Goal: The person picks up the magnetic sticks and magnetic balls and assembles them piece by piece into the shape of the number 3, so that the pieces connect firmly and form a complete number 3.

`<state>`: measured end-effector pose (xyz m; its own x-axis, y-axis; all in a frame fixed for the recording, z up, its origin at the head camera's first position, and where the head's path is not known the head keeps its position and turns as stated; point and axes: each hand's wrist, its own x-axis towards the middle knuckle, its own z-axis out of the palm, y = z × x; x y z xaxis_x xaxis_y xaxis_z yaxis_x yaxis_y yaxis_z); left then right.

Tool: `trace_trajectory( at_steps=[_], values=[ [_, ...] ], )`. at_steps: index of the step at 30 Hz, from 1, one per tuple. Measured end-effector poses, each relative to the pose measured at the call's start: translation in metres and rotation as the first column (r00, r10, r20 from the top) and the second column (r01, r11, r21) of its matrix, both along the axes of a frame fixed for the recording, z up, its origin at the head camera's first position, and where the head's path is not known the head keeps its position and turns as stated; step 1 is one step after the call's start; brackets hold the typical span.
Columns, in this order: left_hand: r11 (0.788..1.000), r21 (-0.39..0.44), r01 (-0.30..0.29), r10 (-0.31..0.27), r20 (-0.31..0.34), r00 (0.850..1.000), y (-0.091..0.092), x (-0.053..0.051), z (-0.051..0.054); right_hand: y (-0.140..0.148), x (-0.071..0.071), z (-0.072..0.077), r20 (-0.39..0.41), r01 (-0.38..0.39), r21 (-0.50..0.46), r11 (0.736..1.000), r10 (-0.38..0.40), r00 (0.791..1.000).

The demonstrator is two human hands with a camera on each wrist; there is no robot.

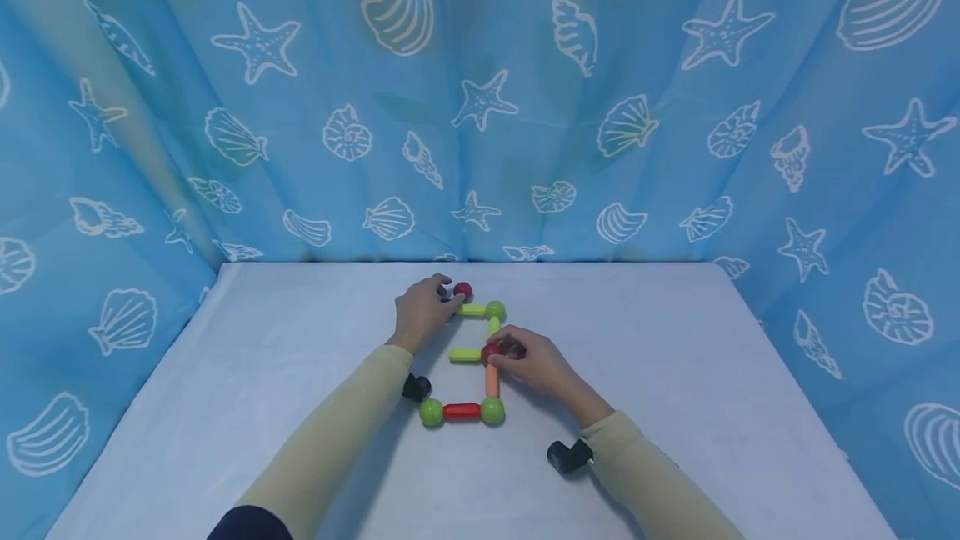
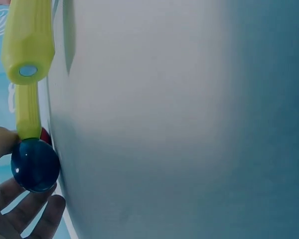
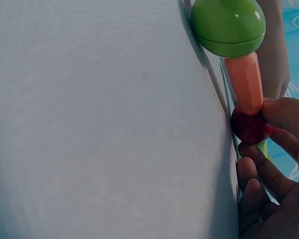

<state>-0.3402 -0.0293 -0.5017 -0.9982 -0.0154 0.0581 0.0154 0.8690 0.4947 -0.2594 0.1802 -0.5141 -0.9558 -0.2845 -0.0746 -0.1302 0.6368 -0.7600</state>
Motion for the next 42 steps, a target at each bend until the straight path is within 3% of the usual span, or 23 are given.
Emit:
trace_trajectory(
  at_steps=[10,19,33,42],
  values=[
    [0.999,0.009,-0.041,0.041,-0.010,0.999,0.006,0.004,0.008,-0.002,-0.001,0.000,-0.012,-0.007,-0.010,1.000,0.007,1.000],
    [0.994,0.071,-0.081,0.082,-0.010,0.997,0.011,0.003,0.008,-0.004,-0.001,0.001,-0.003,-0.005,-0.019,1.000,0.005,1.000],
    [0.974,0.219,-0.063,0.071,-0.028,0.997,-0.001,0.002,0.008,-0.002,0.001,0.001,0.000,-0.006,-0.009,1.000,0.006,1.000],
    [0.964,0.255,-0.068,0.080,-0.039,0.996,-0.007,-0.003,0.009,0.002,0.001,0.000,-0.002,-0.005,-0.006,1.000,0.005,1.000]
  ],
)
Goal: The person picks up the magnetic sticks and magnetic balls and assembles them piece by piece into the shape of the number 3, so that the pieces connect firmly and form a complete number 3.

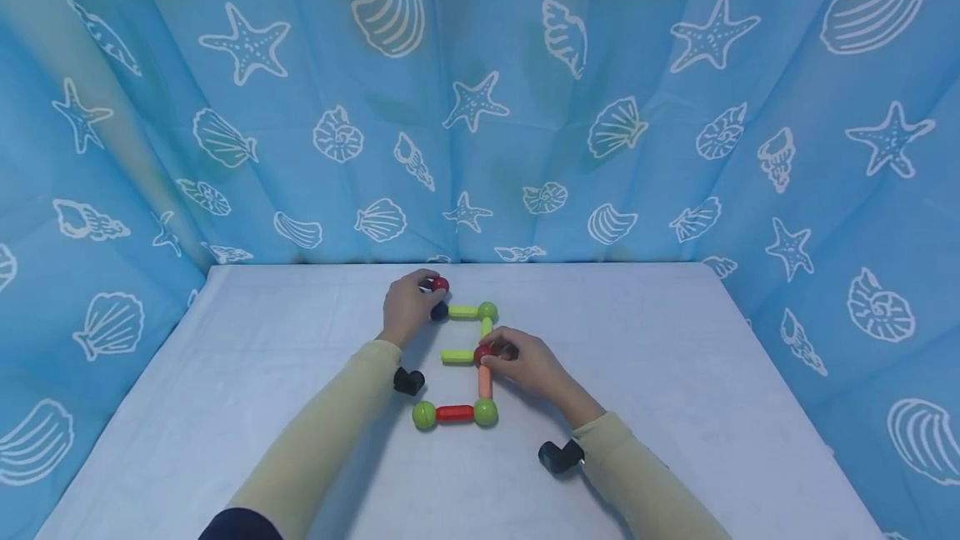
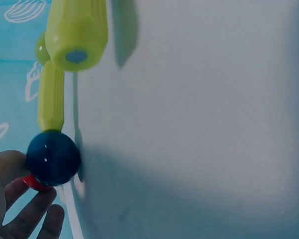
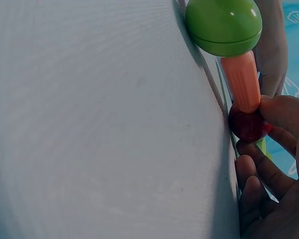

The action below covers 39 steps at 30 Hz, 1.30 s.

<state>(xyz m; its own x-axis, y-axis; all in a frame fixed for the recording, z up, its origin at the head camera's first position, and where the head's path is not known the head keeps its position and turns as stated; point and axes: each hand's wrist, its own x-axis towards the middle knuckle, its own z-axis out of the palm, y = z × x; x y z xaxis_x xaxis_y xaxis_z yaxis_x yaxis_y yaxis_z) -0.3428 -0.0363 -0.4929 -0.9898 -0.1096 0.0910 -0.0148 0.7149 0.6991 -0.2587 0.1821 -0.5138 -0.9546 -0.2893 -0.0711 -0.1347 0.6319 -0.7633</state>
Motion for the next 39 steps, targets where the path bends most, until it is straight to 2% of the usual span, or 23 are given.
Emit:
trace_trajectory(
  at_steps=[8,18,23,30,39],
  values=[
    [0.999,-0.023,-0.027,0.027,-0.007,1.000,-0.011,0.003,-0.001,-0.002,0.001,0.000,0.002,0.011,0.000,1.000,-0.011,1.000],
    [0.996,-0.080,-0.043,0.037,-0.080,0.996,-0.024,0.006,-0.008,-0.001,0.001,0.000,-0.001,0.018,-0.001,1.000,-0.018,1.000],
    [0.993,-0.105,-0.048,0.039,-0.084,0.996,-0.029,0.006,-0.011,-0.001,0.001,0.000,0.005,0.014,0.002,1.000,-0.014,1.000],
    [0.991,-0.132,-0.018,0.006,-0.087,0.996,-0.034,0.009,-0.013,0.000,-0.001,-0.002,0.003,0.022,0.006,1.000,-0.022,1.000],
    [0.995,-0.096,-0.011,0.005,-0.068,0.998,-0.039,0.021,-0.010,-0.002,-0.001,-0.003,0.001,0.019,-0.007,1.000,-0.019,1.000]
  ],
)
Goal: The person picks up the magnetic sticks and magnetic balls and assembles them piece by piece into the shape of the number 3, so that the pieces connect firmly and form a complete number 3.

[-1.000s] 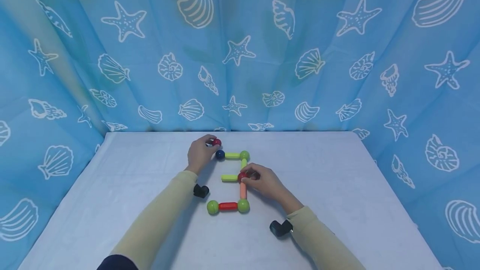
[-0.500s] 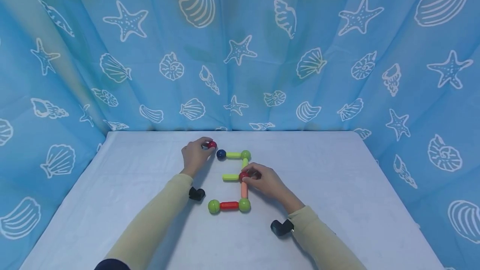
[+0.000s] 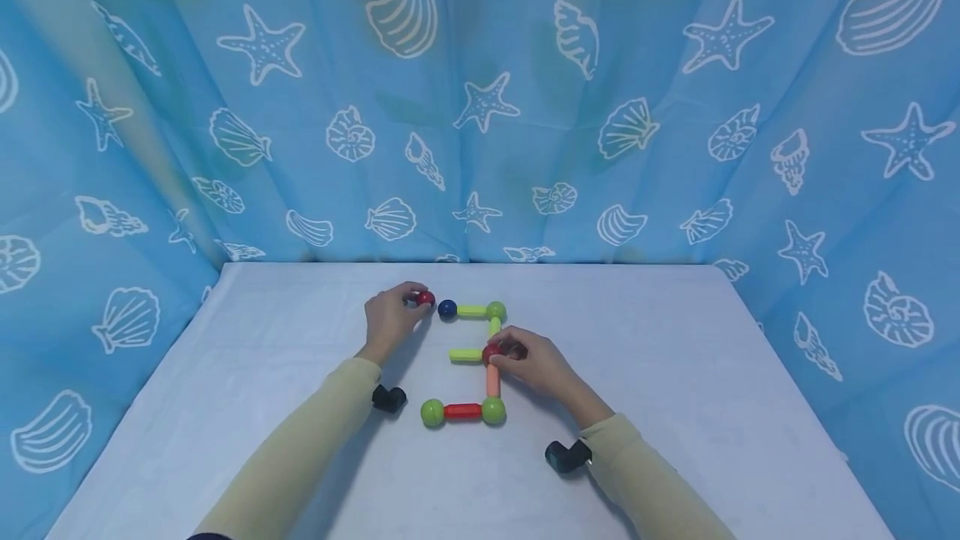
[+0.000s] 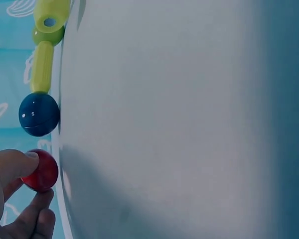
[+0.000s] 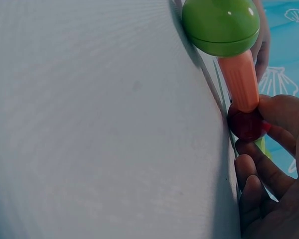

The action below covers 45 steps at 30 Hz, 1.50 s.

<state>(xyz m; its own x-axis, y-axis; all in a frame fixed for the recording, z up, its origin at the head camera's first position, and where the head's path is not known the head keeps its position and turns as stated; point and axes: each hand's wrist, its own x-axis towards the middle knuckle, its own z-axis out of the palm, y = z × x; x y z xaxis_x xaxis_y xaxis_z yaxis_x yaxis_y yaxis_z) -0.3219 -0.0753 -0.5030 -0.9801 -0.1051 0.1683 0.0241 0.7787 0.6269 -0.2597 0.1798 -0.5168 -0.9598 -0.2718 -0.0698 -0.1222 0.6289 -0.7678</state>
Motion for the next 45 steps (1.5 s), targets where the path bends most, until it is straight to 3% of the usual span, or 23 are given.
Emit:
trace_trajectory(
  at_steps=[9,13,23,36,45],
  values=[
    [0.995,0.083,0.046,-0.048,0.017,0.999,-0.008,0.015,0.002,0.001,0.001,0.001,0.004,0.000,-0.001,1.000,0.000,1.000],
    [0.994,0.077,0.081,-0.082,0.016,0.997,-0.012,0.022,0.002,0.001,0.001,0.002,0.003,-0.006,0.000,1.000,0.006,1.000],
    [0.988,0.070,0.137,-0.144,0.097,0.985,-0.014,0.038,0.002,0.002,0.001,0.002,0.003,-0.007,-0.003,1.000,0.007,1.000],
    [0.964,0.109,0.244,-0.259,0.149,0.954,-0.019,0.059,0.002,0.001,0.002,0.003,0.009,-0.001,-0.006,1.000,0.001,1.000],
    [0.937,0.139,0.321,-0.341,0.150,0.928,-0.020,0.067,0.001,0.001,0.002,0.003,0.000,-0.007,-0.002,1.000,0.007,1.000]
  ],
)
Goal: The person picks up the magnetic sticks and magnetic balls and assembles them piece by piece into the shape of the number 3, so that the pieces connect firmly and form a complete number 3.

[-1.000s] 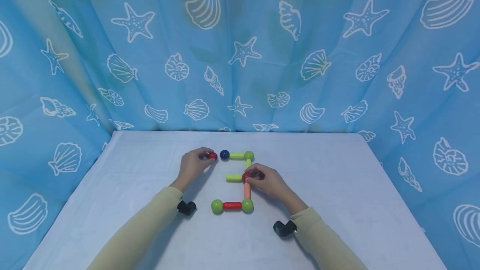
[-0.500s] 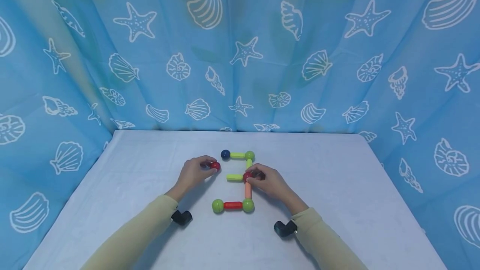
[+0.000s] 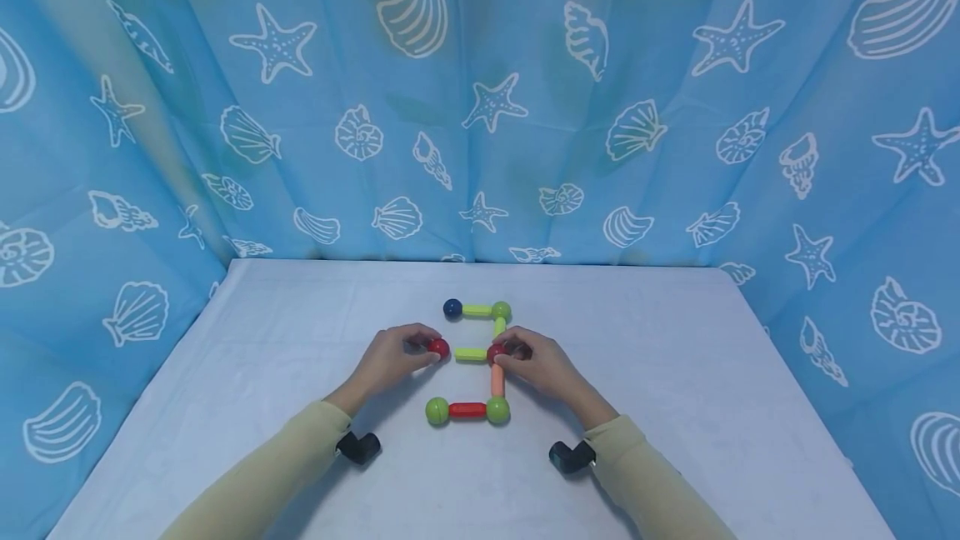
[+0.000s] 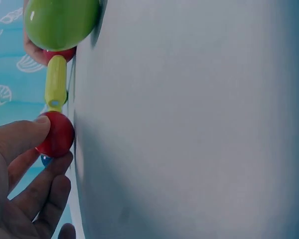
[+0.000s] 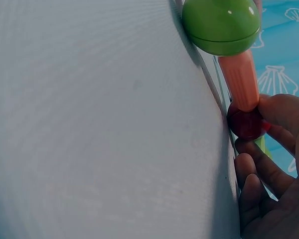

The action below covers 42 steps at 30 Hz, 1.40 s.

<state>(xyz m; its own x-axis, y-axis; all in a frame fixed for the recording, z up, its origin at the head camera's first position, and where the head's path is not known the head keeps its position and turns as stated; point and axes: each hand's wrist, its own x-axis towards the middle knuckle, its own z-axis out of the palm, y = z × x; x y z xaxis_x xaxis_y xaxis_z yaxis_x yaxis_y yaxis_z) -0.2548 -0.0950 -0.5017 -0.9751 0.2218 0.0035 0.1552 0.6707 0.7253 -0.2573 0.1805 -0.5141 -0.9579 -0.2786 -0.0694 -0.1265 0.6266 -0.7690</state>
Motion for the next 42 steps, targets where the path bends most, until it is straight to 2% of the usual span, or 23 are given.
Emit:
trace_trajectory(
  at_steps=[14,27,42],
  values=[
    [0.999,0.029,0.040,-0.040,-0.003,0.999,0.001,0.003,-0.002,-0.003,0.000,-0.002,-0.006,-0.001,-0.006,1.000,0.001,1.000],
    [0.998,0.055,0.012,-0.013,0.026,1.000,0.001,0.008,-0.004,0.000,0.003,-0.003,0.010,0.005,-0.027,1.000,-0.005,1.000],
    [0.999,0.044,-0.013,0.013,0.002,1.000,-0.005,0.012,-0.001,-0.016,0.008,0.005,-0.028,0.050,0.012,0.999,-0.050,0.998]
  ],
)
